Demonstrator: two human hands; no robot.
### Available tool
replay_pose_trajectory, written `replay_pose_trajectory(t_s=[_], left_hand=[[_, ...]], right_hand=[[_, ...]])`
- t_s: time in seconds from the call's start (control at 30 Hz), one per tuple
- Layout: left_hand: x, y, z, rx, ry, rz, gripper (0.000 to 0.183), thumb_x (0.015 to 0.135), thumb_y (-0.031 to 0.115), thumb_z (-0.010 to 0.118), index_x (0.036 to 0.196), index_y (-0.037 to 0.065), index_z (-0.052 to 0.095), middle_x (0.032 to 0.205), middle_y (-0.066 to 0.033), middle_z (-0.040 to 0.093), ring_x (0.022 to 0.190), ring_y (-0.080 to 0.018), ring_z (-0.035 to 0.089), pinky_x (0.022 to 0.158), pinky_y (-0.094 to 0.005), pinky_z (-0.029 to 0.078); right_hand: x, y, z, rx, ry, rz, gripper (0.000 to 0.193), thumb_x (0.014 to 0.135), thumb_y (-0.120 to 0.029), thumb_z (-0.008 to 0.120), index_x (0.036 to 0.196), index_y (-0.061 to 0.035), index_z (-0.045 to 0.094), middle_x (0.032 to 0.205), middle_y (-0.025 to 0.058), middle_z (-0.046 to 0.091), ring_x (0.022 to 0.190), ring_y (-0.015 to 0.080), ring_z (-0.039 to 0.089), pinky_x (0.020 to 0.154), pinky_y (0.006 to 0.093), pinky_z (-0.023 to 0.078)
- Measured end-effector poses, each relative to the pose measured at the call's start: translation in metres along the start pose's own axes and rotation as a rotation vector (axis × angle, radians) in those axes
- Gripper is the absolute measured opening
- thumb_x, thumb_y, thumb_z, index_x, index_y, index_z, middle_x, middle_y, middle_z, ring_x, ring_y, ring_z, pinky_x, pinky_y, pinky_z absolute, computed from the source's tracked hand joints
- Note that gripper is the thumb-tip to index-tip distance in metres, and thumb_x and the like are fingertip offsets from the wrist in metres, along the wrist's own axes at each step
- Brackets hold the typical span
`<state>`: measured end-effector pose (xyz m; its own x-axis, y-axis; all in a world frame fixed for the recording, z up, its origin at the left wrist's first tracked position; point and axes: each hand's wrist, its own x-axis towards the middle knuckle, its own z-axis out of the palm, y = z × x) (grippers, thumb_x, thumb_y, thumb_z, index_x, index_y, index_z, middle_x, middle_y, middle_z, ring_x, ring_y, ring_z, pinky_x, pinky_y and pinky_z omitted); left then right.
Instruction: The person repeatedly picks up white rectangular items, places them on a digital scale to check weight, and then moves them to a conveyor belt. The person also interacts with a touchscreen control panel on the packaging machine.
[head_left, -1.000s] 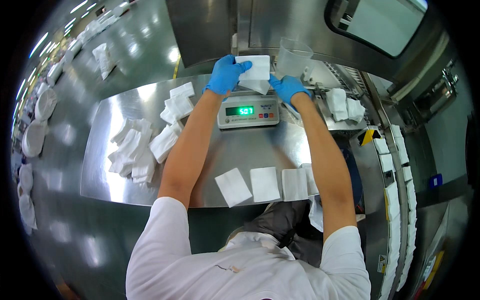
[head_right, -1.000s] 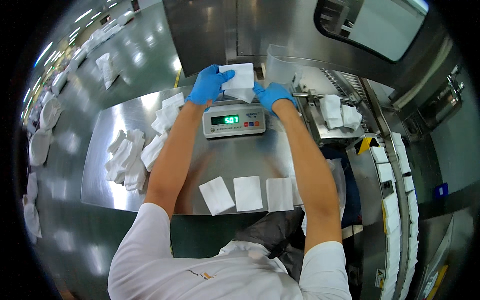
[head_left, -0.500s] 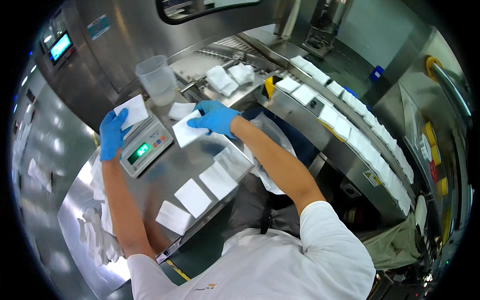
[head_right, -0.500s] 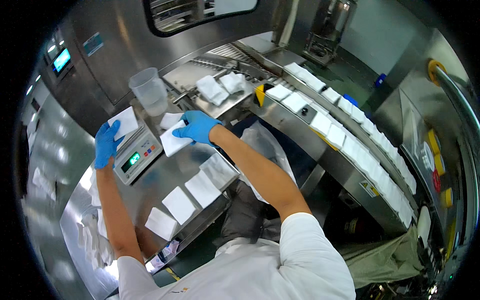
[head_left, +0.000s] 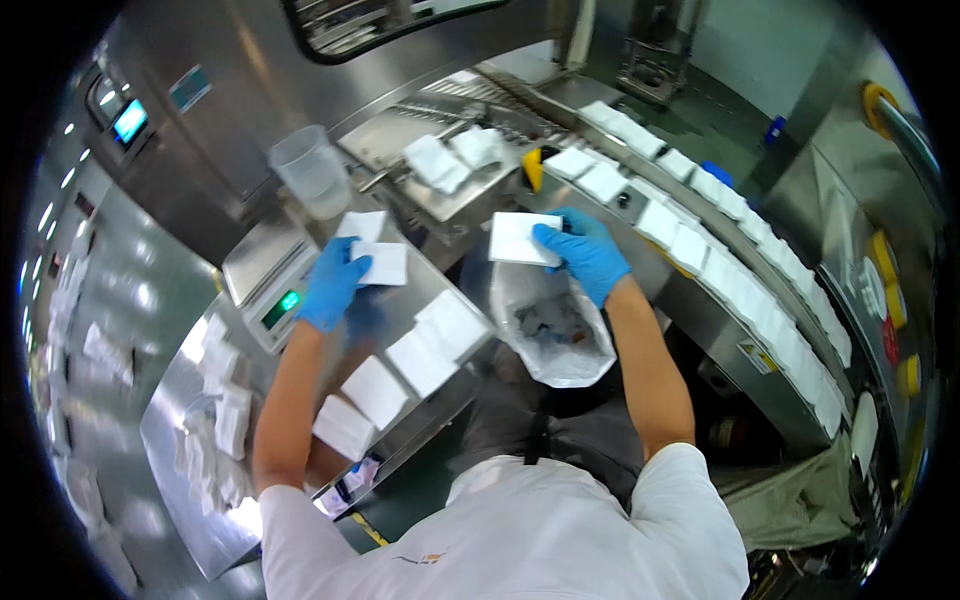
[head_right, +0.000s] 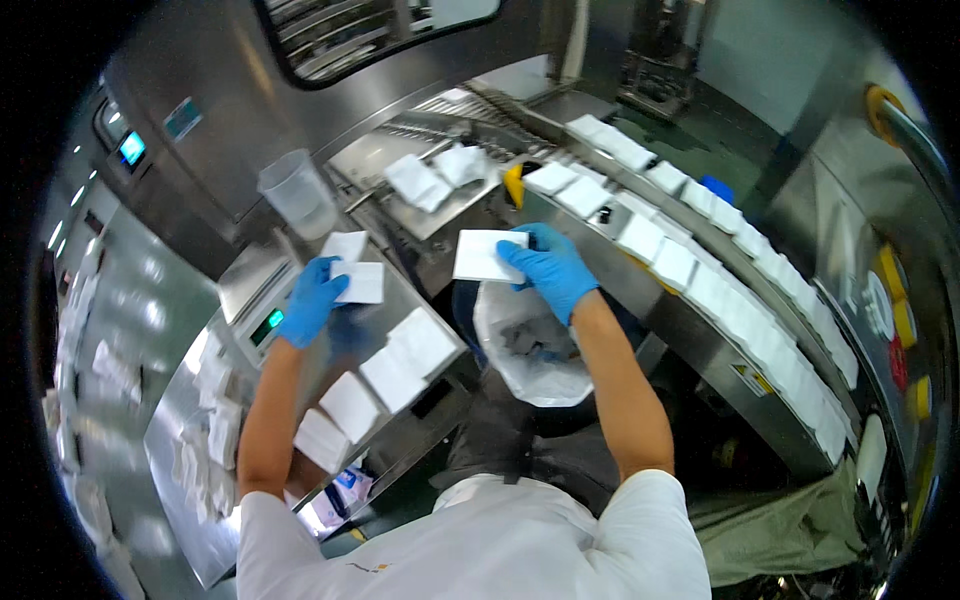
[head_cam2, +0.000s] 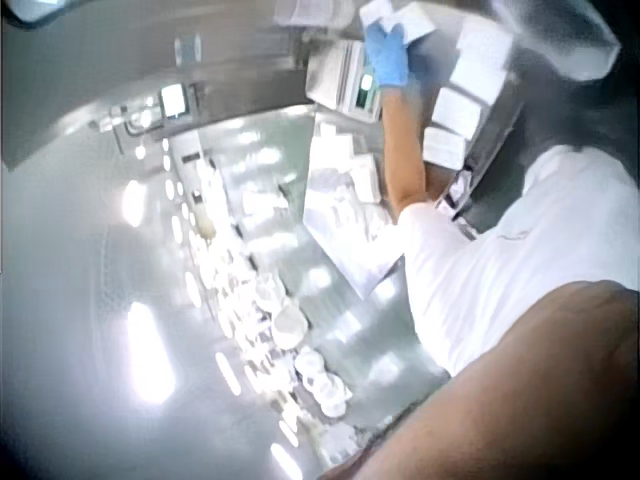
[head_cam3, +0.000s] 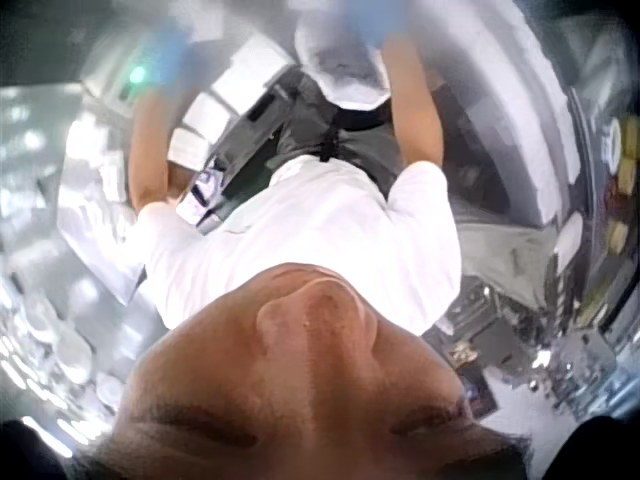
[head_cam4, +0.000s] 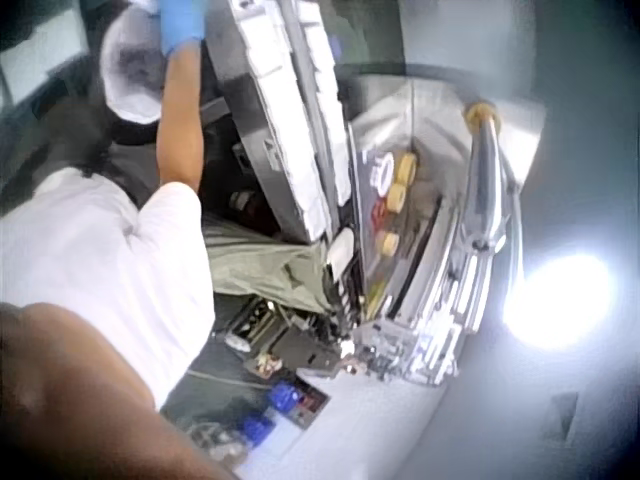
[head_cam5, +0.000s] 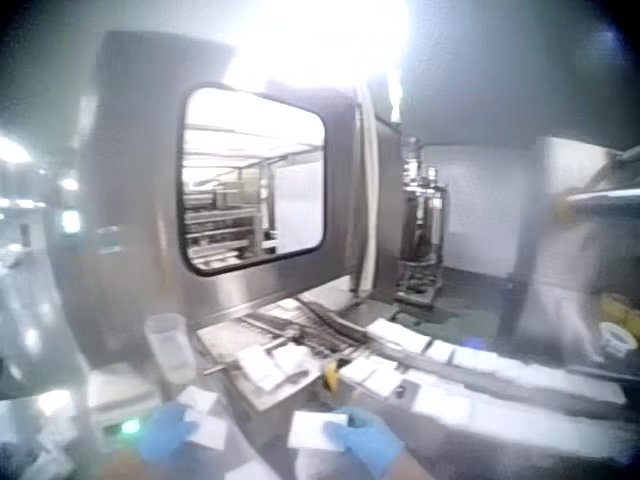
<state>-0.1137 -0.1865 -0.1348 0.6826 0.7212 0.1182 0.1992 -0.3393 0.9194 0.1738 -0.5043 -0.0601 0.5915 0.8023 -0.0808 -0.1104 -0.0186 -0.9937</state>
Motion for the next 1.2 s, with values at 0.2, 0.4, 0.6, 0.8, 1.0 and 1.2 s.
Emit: replay_pose_trajectory(t_s=[0.2, 0.4, 0.6, 0.8, 1.0, 1.2], left_hand=[[-0.041, 0.084, 0.009, 0.712, 0.062, 0.297, 0.065, 0.088, 0.009, 0.075, 0.146, 0.002, 0.046, 0.137, -0.0141, 0.055, 0.127, -0.0276, 0.054, 0.109, -0.0388, 0.044], [-0.095, 0.166, 0.075, -0.12, -0.346, 0.025, 0.077, 0.081, 0.013, 0.085, 0.148, 0.01, 0.046, 0.138, -0.011, 0.055, 0.128, -0.0236, 0.054, 0.108, -0.0409, 0.045], [-0.089, 0.206, 0.161, -0.298, -0.499, 0.075, 0.069, 0.08, 0.012, 0.086, 0.141, 0.007, 0.053, 0.131, -0.0086, 0.058, 0.119, -0.0185, 0.058, 0.1, -0.0329, 0.048], [-0.072, 0.205, 0.194, -0.308, -0.606, 0.104, 0.044, 0.087, 0.003, 0.078, 0.128, 0.003, 0.064, 0.114, -0.0038, 0.065, 0.105, -0.014, 0.064, 0.092, -0.0286, 0.052], [0.059, 0.213, 0.228, -0.452, -0.504, 0.158, 0.036, 0.096, 0.015, 0.071, 0.129, 0.004, 0.062, 0.118, -0.0063, 0.069, 0.105, -0.016, 0.066, 0.096, -0.0311, 0.053], [0.255, 0.159, 0.245, 0.141, -0.371, 0.215, 0.023, 0.099, 0.018, 0.062, 0.115, 0.004, 0.07, 0.103, -0.0084, 0.071, 0.092, -0.0167, 0.066, 0.084, -0.0337, 0.053]], right_hand=[[-0.018, -0.005, -0.048, 0.041, -0.033, 0.007, 0.037, 0.093, -0.021, 0.075, 0.123, -0.0037, 0.063, 0.107, 0.0069, 0.067, 0.091, 0.015, 0.065, 0.071, 0.0296, 0.057], [-0.048, -0.012, -0.036, 0.267, -0.079, -0.005, 0.034, 0.09, -0.011, 0.077, 0.12, -0.0064, 0.062, 0.108, 0.0063, 0.067, 0.097, 0.0162, 0.067, 0.081, 0.0291, 0.059], [-0.081, 0.021, -0.022, 0.273, -0.074, -0.008, 0.03, 0.086, -0.003, 0.079, 0.111, -0.0109, 0.063, 0.103, 0.0009, 0.067, 0.095, 0.0103, 0.065, 0.082, 0.0266, 0.056], [-0.11, 0.026, -0.042, 0.264, 0.02, -0.08, 0.028, 0.088, -0.002, 0.077, 0.112, -0.0075, 0.064, 0.103, 0.003, 0.07, 0.095, 0.0116, 0.066, 0.089, 0.0276, 0.054], [-0.152, 0.071, -0.067, 0.23, 0.128, 0.014, 0.035, 0.094, -0.003, 0.071, 0.128, -0.0002, 0.061, 0.112, 0.0128, 0.072, 0.101, 0.0194, 0.069, 0.091, 0.0335, 0.057], [-0.221, 0.121, -0.097, 0.216, 0.283, 0.208, 0.037, 0.097, -0.006, 0.068, 0.132, 0.0012, 0.059, 0.113, 0.0137, 0.071, 0.099, 0.0179, 0.068, 0.088, 0.0312, 0.056]])
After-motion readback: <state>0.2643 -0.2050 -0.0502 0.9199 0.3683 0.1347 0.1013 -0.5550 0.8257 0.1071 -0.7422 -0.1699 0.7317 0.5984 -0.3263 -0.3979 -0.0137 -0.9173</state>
